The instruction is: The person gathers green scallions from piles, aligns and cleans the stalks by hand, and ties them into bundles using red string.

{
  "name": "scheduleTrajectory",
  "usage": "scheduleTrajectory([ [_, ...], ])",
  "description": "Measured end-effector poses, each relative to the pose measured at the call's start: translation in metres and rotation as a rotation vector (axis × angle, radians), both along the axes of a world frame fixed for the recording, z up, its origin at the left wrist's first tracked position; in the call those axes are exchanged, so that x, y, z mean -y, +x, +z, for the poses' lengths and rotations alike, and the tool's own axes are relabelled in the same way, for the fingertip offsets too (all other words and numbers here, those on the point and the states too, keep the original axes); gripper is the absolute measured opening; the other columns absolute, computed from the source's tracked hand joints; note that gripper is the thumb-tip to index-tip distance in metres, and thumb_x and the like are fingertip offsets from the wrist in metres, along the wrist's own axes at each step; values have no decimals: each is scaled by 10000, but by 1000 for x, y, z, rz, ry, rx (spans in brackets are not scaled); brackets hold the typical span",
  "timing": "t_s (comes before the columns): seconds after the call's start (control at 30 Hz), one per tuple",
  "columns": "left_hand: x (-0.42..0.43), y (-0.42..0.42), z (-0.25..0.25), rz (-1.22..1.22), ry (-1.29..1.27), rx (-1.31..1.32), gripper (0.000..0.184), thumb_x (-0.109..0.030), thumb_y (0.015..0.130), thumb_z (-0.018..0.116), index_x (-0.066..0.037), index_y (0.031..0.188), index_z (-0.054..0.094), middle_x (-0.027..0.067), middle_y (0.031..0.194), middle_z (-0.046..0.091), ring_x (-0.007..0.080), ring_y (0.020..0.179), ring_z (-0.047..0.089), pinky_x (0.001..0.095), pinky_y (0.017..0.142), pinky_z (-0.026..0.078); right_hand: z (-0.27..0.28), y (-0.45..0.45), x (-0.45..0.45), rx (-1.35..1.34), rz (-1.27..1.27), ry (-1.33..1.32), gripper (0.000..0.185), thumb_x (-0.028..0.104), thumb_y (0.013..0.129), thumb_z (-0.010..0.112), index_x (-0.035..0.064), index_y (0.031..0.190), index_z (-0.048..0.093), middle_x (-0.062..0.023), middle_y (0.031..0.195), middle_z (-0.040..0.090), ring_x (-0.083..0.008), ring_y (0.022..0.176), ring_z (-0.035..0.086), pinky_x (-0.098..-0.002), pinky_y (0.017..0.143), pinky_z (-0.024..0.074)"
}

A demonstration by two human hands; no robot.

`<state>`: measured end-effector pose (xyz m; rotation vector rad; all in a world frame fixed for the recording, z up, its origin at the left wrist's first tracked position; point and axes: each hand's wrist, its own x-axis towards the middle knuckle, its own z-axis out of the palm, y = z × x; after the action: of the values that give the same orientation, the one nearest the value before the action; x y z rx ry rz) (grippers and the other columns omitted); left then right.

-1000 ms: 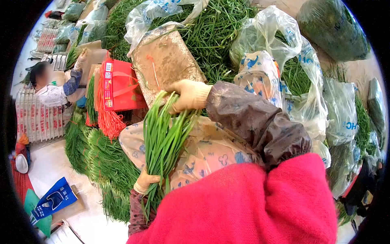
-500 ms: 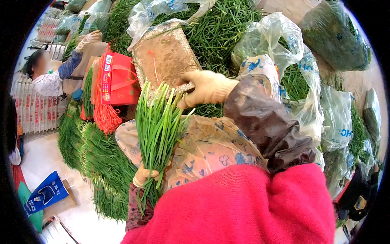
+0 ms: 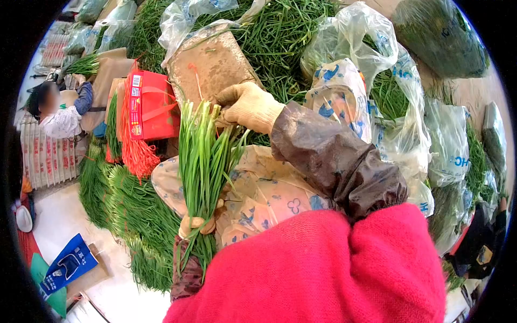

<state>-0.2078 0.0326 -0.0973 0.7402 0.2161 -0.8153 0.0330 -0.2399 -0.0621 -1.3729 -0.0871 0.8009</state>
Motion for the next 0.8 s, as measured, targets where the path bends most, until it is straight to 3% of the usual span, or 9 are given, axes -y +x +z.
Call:
scheduleTrajectory([
  [0.07,4,1,4,61,15,-69,697,-200,742,695,85,1317,421,98,762,621,105,454,441,243,418,316,9,8,1,107,-68,-108,262,40,751,730,13,1009,691,-51,907,701,-125,815,649,-246,768,523],
  [0.17,8,4,11,89,19,-40,717,-212,757,692,109,1327,399,66,648,568,102,436,424,243,420,307,0,38,22,378,-299,-216,142,59,796,698,44,936,715,-40,947,707,-122,877,635,-266,837,506],
  [0.23,6,2,8,105,-24,-13,735,-223,779,685,126,1342,368,49,595,537,97,424,414,243,418,297,-7,58,47,450,-525,-124,305,156,798,715,65,1088,686,-32,925,715,-84,844,641,-227,778,511],
  [0.33,5,4,2,98,-86,36,745,-238,824,663,117,1380,316,35,551,507,94,418,404,240,418,289,4,59,68,594,-118,-862,392,340,865,636,41,1117,663,-80,1019,698,-177,937,654,-331,863,510],
  [0.47,10,8,3,127,-100,32,752,-231,830,655,102,1399,294,28,531,476,91,416,379,244,424,289,31,-1,30,405,555,-571,466,481,849,592,74,1058,681,-130,968,689,-266,921,651,-375,842,503],
  [0.53,14,9,8,164,-72,-2,763,-208,811,659,97,1402,284,47,583,509,96,424,393,245,425,293,28,-21,0,302,752,-437,426,433,831,624,49,1005,680,-148,949,686,-278,858,662,-373,778,513],
  [0.67,19,6,12,282,34,-40,718,-176,790,659,75,1378,331,75,687,559,109,437,419,250,416,293,-8,-64,-39,486,551,-346,341,356,838,597,45,954,675,-189,857,663,-349,857,642,-402,761,512],
  [0.73,11,-2,-2,317,7,-34,684,-160,781,661,59,1358,367,104,766,601,116,441,432,252,408,291,11,-64,-34,471,735,-292,310,318,851,571,49,964,675,-144,833,679,-306,816,657,-385,749,516],
  [0.8,2,-7,-20,217,-46,31,584,-207,805,618,45,1290,413,47,591,500,127,431,442,254,389,328,16,-64,-35,382,956,-172,283,279,858,548,53,964,683,-99,820,697,-232,751,672,-348,697,522],
])
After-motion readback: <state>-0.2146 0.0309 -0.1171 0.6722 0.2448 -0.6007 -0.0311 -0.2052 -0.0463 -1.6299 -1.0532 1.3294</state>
